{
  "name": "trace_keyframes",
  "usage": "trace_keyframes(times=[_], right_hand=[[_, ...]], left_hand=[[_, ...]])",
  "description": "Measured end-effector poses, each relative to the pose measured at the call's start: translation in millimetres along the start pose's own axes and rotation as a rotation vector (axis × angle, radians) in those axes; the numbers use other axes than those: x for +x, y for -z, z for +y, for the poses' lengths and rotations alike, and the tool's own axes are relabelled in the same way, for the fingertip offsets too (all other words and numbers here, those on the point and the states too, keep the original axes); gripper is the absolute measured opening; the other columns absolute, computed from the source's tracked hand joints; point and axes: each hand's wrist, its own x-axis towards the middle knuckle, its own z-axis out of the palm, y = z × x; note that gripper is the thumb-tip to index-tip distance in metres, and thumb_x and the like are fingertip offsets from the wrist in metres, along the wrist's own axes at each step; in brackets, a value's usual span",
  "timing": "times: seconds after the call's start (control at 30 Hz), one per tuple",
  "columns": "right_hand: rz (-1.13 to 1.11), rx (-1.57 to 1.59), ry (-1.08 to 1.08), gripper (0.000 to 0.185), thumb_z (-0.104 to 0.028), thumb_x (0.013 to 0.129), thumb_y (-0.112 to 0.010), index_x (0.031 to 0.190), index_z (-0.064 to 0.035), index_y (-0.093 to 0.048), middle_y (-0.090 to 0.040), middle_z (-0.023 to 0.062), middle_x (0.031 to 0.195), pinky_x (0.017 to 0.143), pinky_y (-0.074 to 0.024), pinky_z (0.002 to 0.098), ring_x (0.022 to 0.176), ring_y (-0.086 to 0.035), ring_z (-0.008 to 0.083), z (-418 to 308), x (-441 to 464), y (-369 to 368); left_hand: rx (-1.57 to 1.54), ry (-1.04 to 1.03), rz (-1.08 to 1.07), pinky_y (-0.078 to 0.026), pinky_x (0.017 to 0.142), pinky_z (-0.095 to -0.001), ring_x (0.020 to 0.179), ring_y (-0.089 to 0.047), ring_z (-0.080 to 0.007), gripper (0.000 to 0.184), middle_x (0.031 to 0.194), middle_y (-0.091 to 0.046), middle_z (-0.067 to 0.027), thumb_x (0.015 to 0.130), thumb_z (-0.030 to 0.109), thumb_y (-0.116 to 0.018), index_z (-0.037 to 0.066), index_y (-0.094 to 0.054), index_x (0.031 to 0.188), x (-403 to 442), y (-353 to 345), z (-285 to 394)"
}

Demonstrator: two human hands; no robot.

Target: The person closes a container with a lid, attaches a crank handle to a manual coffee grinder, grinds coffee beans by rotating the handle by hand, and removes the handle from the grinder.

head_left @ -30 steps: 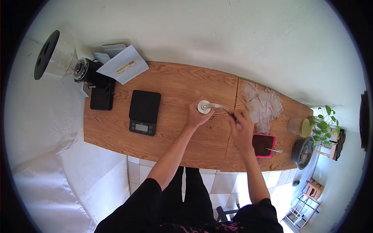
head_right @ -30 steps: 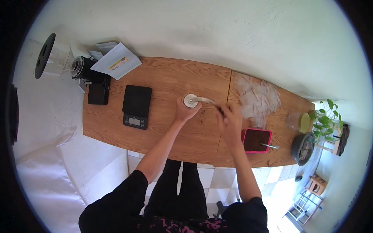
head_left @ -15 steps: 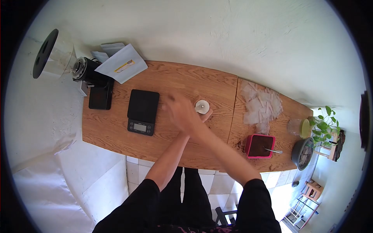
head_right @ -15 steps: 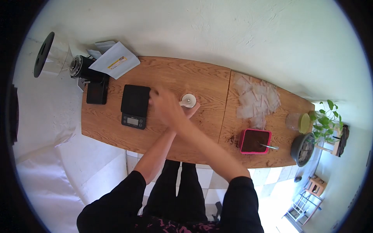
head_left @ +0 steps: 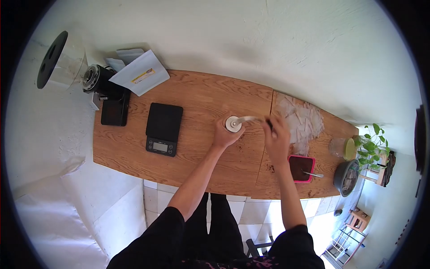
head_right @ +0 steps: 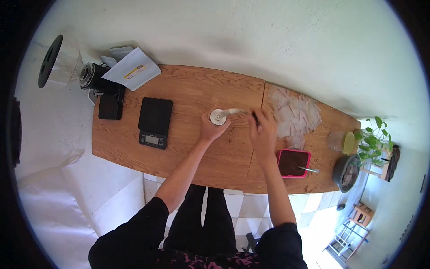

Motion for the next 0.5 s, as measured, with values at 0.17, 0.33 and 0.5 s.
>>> trace_keyframes(times=[0.17,0.33,0.5], right_hand=[[-0.345,0.193,-0.243,0.018,-0.004,0.09,-0.079,0.107,0.001,-0.074,-0.069,0.0147,0.107,0.079,-0.0568,0.0428,0.094,-0.072,0.0331,-63.5,-85.8,15.5],[-0.386,0.326,0.046,0.022,-0.009,0.09,-0.08,0.109,0.0008,-0.074,-0.069,0.0135,0.111,0.076,-0.0579,0.0412,0.096,-0.071,0.0332,-108.8,-69.8,-48.1],[-0.35,0.249,0.158,0.016,-0.01,0.093,-0.073,0.105,0.001,-0.072,-0.068,0.0208,0.11,0.086,-0.055,0.0487,0.1,-0.068,0.0409,-109.8,4.5,-128.5]], left_hand=[[-0.153,-0.037,0.005,-0.054,0.07,-0.0274,0.078,-0.064,-0.0058,0.021,0.084,-0.071,0.0006,0.079,-0.002,-0.084,0.006,-0.068,0.092,-8.2,-5.8,-18.9],[-0.22,0.088,0.011,-0.053,0.068,-0.0277,0.074,-0.062,-0.0064,0.022,0.082,-0.068,0.0016,0.079,-0.003,-0.082,0.007,-0.067,0.091,-8.6,-1.8,1.3],[0.074,-0.09,0.079,-0.053,0.066,-0.0287,0.072,-0.061,-0.0074,0.021,0.081,-0.067,0.0022,0.08,-0.002,-0.081,0.006,-0.068,0.094,-11.3,-8.2,-5.5]])
